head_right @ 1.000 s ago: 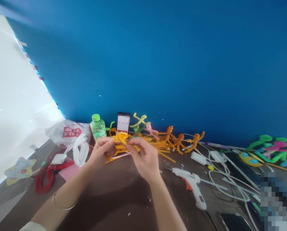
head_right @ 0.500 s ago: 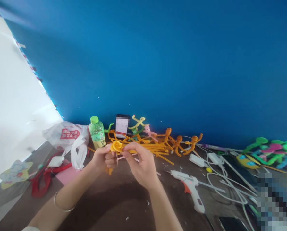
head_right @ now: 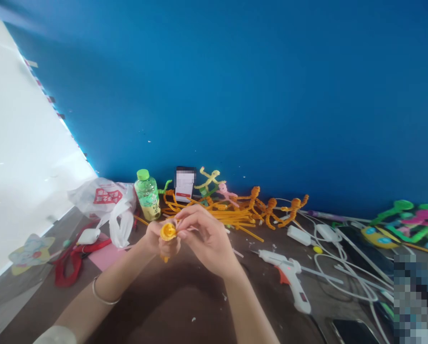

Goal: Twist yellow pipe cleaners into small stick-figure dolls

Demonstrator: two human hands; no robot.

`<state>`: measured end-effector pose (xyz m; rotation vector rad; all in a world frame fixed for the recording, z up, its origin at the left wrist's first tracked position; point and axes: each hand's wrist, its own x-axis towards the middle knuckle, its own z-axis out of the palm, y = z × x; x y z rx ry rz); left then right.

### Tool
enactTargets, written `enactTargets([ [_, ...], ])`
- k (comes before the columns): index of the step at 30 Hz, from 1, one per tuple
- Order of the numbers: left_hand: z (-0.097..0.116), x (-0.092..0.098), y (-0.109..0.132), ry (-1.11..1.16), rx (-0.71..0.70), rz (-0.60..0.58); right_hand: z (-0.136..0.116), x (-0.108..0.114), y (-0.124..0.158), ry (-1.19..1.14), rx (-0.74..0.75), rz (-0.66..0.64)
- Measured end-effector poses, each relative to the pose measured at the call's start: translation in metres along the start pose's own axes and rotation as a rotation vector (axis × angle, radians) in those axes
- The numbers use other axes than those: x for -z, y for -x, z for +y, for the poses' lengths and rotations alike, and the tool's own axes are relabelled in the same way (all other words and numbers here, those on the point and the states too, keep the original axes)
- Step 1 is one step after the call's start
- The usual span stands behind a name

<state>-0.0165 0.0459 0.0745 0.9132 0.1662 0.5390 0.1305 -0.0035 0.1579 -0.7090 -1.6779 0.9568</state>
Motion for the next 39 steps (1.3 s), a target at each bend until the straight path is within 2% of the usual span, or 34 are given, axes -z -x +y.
enactTargets([
  [4, -0.003, 0.006, 0.002, -0.159, -0.008, 0.017, -0.004, -0.002, 0.002, -0.111, -0.041, -0.084],
  [7, 0.005, 0.01, 0.006, -0.287, -0.036, 0.04, -0.005, -0.002, 0.002, -0.18, -0.101, -0.129],
  [12, 0.04, 0.004, 0.019, -0.582, -0.135, 0.201, 0.001, 0.007, -0.003, -0.177, -0.276, -0.041],
  [17, 0.067, -0.018, 0.031, -0.98, -0.207, 0.207, 0.009, 0.016, -0.006, -0.166, -0.497, 0.016],
  [21, 0.068, -0.033, 0.032, -1.347, -0.29, 0.215, 0.009, 0.018, -0.007, -0.113, -0.482, 0.105],
  [25, 0.064, -0.035, 0.033, -1.594, -0.395, 0.261, 0.006, 0.015, -0.008, 0.043, -0.372, 0.188],
  [29, 0.066, -0.035, 0.034, -1.607, -0.382, 0.293, 0.004, 0.011, -0.006, 0.204, -0.202, 0.234],
  [34, 0.071, -0.037, 0.034, -1.371, -0.321, 0.27, 0.007, 0.01, 0.0, 0.29, -0.006, 0.225],
  [36, 0.072, -0.038, 0.034, -1.29, -0.325, 0.252, 0.007, 0.009, 0.001, 0.27, 0.022, 0.236],
  [39, 0.071, -0.039, 0.034, -1.256, -0.331, 0.24, 0.005, 0.006, 0.0, 0.197, -0.019, 0.275],
])
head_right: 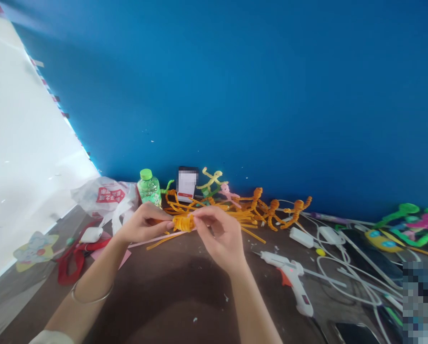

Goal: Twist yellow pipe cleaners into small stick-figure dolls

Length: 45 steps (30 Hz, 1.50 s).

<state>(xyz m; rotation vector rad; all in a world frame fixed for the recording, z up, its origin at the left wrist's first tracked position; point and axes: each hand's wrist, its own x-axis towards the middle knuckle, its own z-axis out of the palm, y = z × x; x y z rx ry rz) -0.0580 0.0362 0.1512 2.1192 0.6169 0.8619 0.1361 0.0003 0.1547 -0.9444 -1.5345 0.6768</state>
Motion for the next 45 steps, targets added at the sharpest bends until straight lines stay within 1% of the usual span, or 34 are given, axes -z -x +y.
enactTargets([
  [2, 0.0, -0.001, 0.0, -0.011, -0.002, 0.006, 0.0, -0.002, -0.001, -0.083, -0.095, 0.027],
  [5, 0.001, -0.001, 0.0, -0.069, -0.017, 0.028, 0.003, -0.005, -0.003, -0.251, -0.303, 0.05],
  [7, 0.0, -0.001, 0.0, -0.131, -0.051, 0.051, 0.005, -0.005, -0.005, -0.348, -0.429, 0.027],
  [10, -0.002, -0.001, 0.0, -0.222, -0.125, 0.1, 0.006, -0.005, -0.007, -0.419, -0.546, -0.014],
  [13, -0.002, 0.0, 0.002, -0.317, -0.18, 0.144, 0.005, -0.006, -0.008, -0.473, -0.602, -0.009],
  [17, -0.002, 0.0, 0.005, -0.433, -0.204, 0.163, 0.006, -0.007, -0.008, -0.533, -0.62, -0.026],
  [21, -0.002, -0.001, 0.006, -0.469, -0.215, 0.159, 0.009, -0.005, -0.008, -0.581, -0.617, -0.099],
  [24, -0.002, 0.0, 0.005, -0.466, -0.2, 0.16, 0.014, -0.005, -0.008, -0.618, -0.595, -0.149],
  [26, -0.002, 0.0, 0.005, -0.454, -0.187, 0.153, 0.016, -0.006, -0.008, -0.612, -0.579, -0.144],
  [29, -0.003, -0.001, 0.003, -0.401, -0.158, 0.131, 0.018, -0.008, -0.006, -0.525, -0.545, -0.073],
  [31, -0.004, -0.001, 0.002, -0.317, -0.113, 0.11, 0.017, -0.009, -0.005, -0.447, -0.489, -0.023],
  [34, -0.005, -0.002, 0.0, -0.129, -0.022, 0.098, 0.012, -0.009, -0.005, -0.312, -0.354, 0.0],
  [38, -0.01, -0.004, -0.003, 0.121, 0.088, 0.1, 0.002, -0.007, -0.006, -0.076, -0.113, -0.012],
  [41, -0.017, -0.009, -0.005, 0.307, 0.169, 0.104, -0.001, -0.004, -0.005, 0.037, 0.032, -0.017],
  [45, -0.03, -0.02, -0.007, 0.614, 0.204, 0.139, 0.002, -0.001, -0.004, 0.192, 0.171, -0.022],
])
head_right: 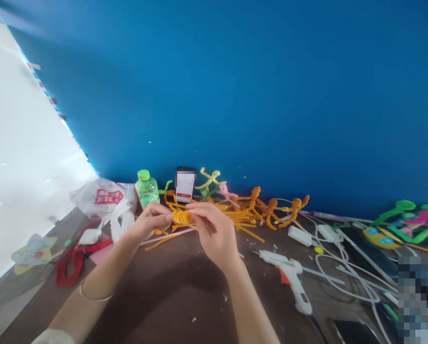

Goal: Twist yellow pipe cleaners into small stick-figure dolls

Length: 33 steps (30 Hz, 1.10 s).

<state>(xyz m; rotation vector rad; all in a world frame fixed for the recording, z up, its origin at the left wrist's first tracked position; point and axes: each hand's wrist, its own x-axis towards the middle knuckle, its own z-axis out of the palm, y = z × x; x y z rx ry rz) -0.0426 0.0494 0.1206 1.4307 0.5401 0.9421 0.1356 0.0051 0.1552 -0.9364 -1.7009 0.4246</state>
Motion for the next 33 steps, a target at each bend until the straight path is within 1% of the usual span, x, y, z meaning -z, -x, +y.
enactTargets([
  [3, -0.01, -0.004, -0.003, 0.244, 0.067, -0.017, 0.004, 0.001, 0.002, 0.11, 0.133, 0.001],
  [5, -0.014, -0.006, -0.005, 0.328, 0.115, -0.025, 0.006, 0.003, 0.003, 0.164, 0.212, -0.01],
  [7, -0.014, -0.007, -0.006, 0.359, 0.144, -0.025, 0.006, 0.005, 0.004, 0.193, 0.242, -0.036],
  [10, -0.011, -0.008, -0.006, 0.375, 0.152, -0.005, 0.003, 0.006, 0.006, 0.175, 0.205, -0.096],
  [12, -0.009, -0.009, -0.006, 0.375, 0.142, 0.015, 0.0, 0.005, 0.006, 0.156, 0.179, -0.096],
  [13, -0.009, -0.009, -0.006, 0.371, 0.139, 0.024, -0.001, 0.003, 0.006, 0.158, 0.173, -0.061],
  [17, -0.006, -0.01, -0.006, 0.364, 0.122, 0.038, 0.0, -0.004, 0.006, 0.174, 0.152, 0.147],
  [21, -0.003, -0.012, -0.005, 0.339, 0.11, 0.049, 0.0, -0.009, 0.007, 0.181, 0.109, 0.217],
  [23, -0.002, -0.012, -0.004, 0.325, 0.112, 0.053, -0.001, -0.011, 0.008, 0.2, 0.127, 0.241],
  [26, -0.001, -0.012, -0.004, 0.315, 0.111, 0.051, -0.004, -0.013, 0.009, 0.208, 0.199, 0.252],
  [29, -0.001, -0.012, -0.003, 0.309, 0.111, 0.044, -0.005, -0.012, 0.008, 0.207, 0.231, 0.239],
  [31, -0.001, -0.011, -0.003, 0.302, 0.107, 0.04, -0.004, -0.01, 0.007, 0.198, 0.232, 0.212],
  [33, -0.001, -0.01, -0.003, 0.281, 0.094, 0.043, -0.003, -0.007, 0.007, 0.173, 0.219, 0.159],
])
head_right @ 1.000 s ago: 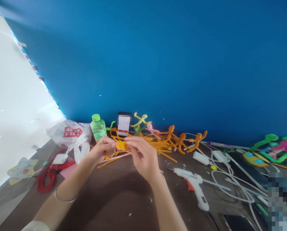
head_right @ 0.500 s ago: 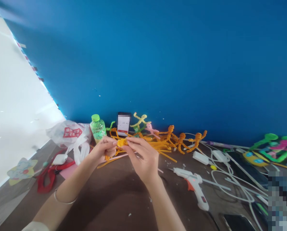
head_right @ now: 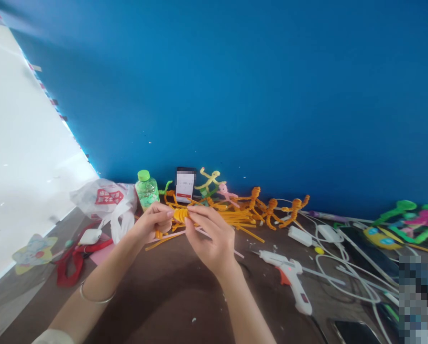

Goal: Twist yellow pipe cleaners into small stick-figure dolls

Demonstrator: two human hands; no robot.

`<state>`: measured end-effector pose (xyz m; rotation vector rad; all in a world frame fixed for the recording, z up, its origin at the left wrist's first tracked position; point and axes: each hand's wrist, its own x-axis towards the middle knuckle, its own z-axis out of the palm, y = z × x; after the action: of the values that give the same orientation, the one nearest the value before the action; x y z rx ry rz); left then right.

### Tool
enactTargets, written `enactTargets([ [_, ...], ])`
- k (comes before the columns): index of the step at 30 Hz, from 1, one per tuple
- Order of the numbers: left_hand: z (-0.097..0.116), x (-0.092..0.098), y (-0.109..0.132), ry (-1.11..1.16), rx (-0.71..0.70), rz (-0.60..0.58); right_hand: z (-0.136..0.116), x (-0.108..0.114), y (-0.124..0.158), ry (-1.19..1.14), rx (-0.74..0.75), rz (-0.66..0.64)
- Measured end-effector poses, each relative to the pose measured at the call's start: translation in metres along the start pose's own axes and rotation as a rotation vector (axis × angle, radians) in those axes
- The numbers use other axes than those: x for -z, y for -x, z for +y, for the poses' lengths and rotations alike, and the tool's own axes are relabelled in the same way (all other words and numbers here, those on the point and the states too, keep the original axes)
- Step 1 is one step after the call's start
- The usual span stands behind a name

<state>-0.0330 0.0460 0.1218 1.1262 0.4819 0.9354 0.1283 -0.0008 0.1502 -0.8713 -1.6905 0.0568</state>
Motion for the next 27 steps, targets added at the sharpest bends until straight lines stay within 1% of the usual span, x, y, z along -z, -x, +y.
enactTargets([
  [3, 0.0, 0.001, -0.001, -0.045, -0.027, 0.019, 0.001, 0.002, -0.001, -0.06, -0.081, -0.077],
  [6, -0.002, 0.003, -0.001, -0.117, -0.061, 0.082, -0.001, 0.002, -0.002, -0.145, -0.256, -0.085],
  [9, -0.003, 0.002, 0.0, -0.208, -0.092, 0.139, -0.003, 0.001, -0.005, -0.291, -0.442, -0.076],
  [11, 0.0, -0.001, 0.002, -0.265, -0.103, 0.165, -0.001, 0.001, -0.005, -0.405, -0.54, -0.069],
  [14, 0.007, -0.008, 0.005, -0.315, -0.111, 0.187, 0.006, 0.0, -0.002, -0.602, -0.657, -0.077],
  [16, 0.012, -0.012, 0.007, -0.342, -0.118, 0.179, 0.012, 0.0, 0.001, -0.7, -0.705, -0.09],
  [19, 0.017, -0.017, 0.009, -0.419, -0.143, 0.167, 0.015, 0.0, 0.002, -0.732, -0.714, -0.107],
  [22, 0.017, -0.019, 0.01, -0.472, -0.157, 0.156, 0.012, 0.001, 0.0, -0.701, -0.671, -0.12],
  [27, 0.013, -0.02, 0.008, -0.458, -0.127, 0.115, 0.002, 0.002, -0.003, -0.565, -0.489, -0.062],
])
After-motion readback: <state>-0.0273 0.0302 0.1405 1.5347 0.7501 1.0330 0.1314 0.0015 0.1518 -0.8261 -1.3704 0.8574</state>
